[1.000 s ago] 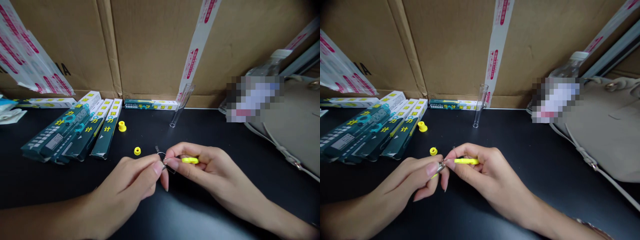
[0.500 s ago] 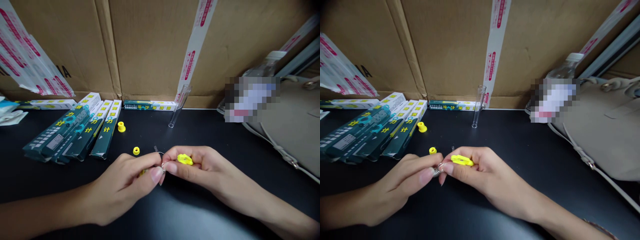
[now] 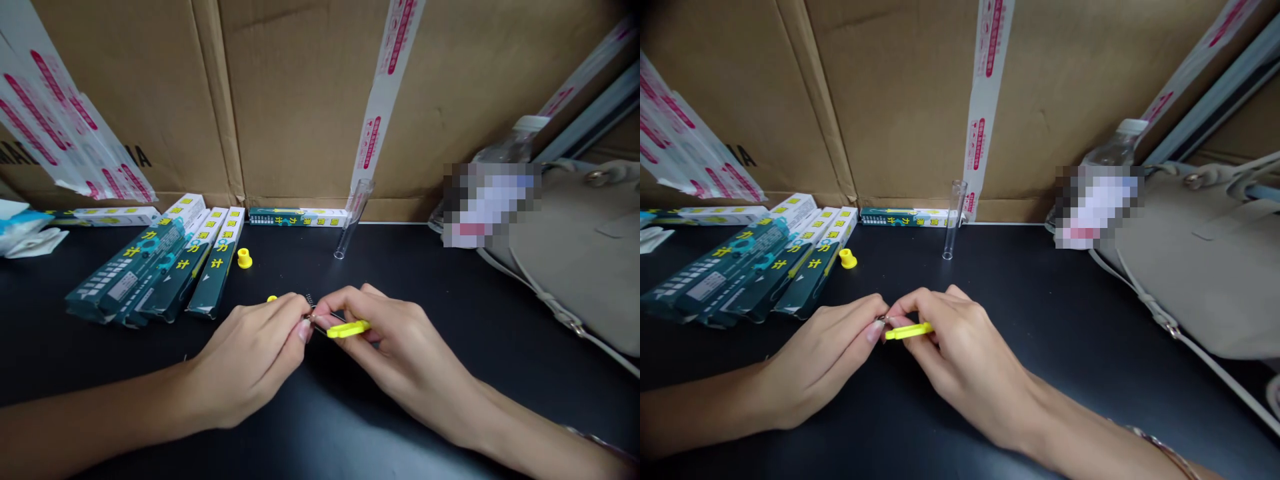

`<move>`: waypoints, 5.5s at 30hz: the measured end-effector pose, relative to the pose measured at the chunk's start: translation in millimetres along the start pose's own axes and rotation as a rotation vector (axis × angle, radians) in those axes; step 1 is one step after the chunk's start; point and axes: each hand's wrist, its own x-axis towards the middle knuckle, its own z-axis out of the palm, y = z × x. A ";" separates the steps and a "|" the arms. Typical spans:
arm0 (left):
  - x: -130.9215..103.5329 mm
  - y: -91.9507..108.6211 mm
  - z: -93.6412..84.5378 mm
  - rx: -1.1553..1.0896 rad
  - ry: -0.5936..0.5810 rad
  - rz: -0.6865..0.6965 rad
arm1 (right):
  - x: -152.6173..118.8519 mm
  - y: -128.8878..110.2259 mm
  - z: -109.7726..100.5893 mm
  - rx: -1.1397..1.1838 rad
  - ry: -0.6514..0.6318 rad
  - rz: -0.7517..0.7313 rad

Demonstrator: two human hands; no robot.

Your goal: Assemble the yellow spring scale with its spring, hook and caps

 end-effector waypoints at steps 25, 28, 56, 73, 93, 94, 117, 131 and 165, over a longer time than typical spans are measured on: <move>-4.5 3.4 -0.2 0.119 0.065 -0.027 | 3.9 -8.6 5.6 0.197 -0.104 0.190; -3.1 3.2 -1.5 0.082 0.053 -0.021 | 4.1 -7.7 3.8 0.238 -0.120 0.191; 12.5 8.3 -53.6 -0.427 -0.557 -0.295 | 9.7 -1.8 -22.5 0.179 -0.323 0.069; 24.1 1.7 -55.4 -0.864 -0.739 -0.249 | 13.9 -0.6 -25.4 0.407 -0.405 0.194; 22.5 0.5 -52.6 -0.916 -0.561 -0.312 | 5.6 -3.7 -9.4 0.333 -0.040 0.199; 22.8 0.5 -52.3 -0.919 -0.546 -0.310 | 5.4 -3.2 -8.9 0.324 -0.009 0.198; 20.8 7.2 -44.5 -0.693 -0.309 -0.290 | -3.1 -3.6 -5.5 -0.097 0.111 -0.035; 18.3 10.5 -39.5 -0.767 -0.142 -0.278 | -6.1 -4.1 -2.8 0.097 0.106 -0.017; 14.5 16.4 -30.6 -0.388 -0.009 -0.249 | -9.5 0.2 6.7 0.007 0.105 -0.043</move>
